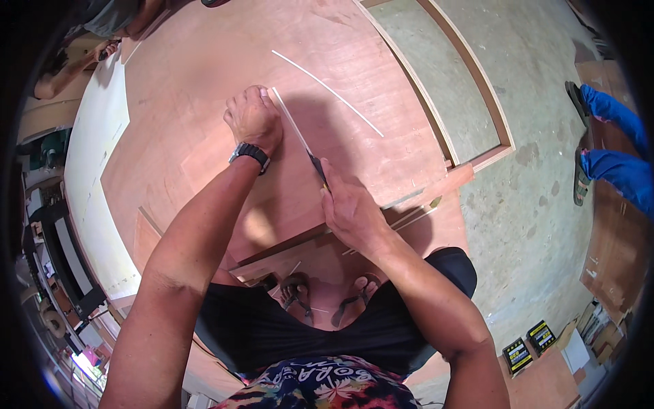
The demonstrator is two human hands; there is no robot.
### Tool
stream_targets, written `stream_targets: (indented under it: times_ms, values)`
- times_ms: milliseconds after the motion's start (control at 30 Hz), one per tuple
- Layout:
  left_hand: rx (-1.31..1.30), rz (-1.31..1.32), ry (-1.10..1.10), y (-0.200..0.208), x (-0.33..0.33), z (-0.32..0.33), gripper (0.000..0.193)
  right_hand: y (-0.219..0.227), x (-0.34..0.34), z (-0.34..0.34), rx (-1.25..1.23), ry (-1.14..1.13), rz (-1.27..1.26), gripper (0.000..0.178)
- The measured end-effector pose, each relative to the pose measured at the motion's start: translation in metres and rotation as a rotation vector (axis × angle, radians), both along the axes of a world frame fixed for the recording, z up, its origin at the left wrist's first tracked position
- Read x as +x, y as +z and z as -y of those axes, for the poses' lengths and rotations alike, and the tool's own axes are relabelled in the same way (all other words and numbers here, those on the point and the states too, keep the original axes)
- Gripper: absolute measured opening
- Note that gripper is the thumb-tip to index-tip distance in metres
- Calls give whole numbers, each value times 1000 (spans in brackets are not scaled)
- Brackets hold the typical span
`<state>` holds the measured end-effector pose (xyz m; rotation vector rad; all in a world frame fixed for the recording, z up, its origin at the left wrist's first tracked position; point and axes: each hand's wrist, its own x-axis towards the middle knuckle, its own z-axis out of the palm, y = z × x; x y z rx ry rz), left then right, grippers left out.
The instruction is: The person cuts sheets of plywood using a utility knife while holding the wood in place by hand on a larger board on the floor.
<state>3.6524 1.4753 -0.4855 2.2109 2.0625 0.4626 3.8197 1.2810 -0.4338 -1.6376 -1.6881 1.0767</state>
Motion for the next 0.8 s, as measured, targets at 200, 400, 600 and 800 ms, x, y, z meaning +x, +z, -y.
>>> stream_targets:
  times_ms: [200,400,600,800]
  values:
    - [-26,19,-1,1,-3,3,29,16,6,-11,-130,38,351,54]
    - [7,56,-28,0,0,2,28,18,7,-20,100,-96,215,52]
    - [26,33,-11,-2,-7,0,27,4,-13,-36,74,-43,12,54]
    - [-1,50,-20,3,-2,3,27,-11,-29,-100,95,-55,-30,54]
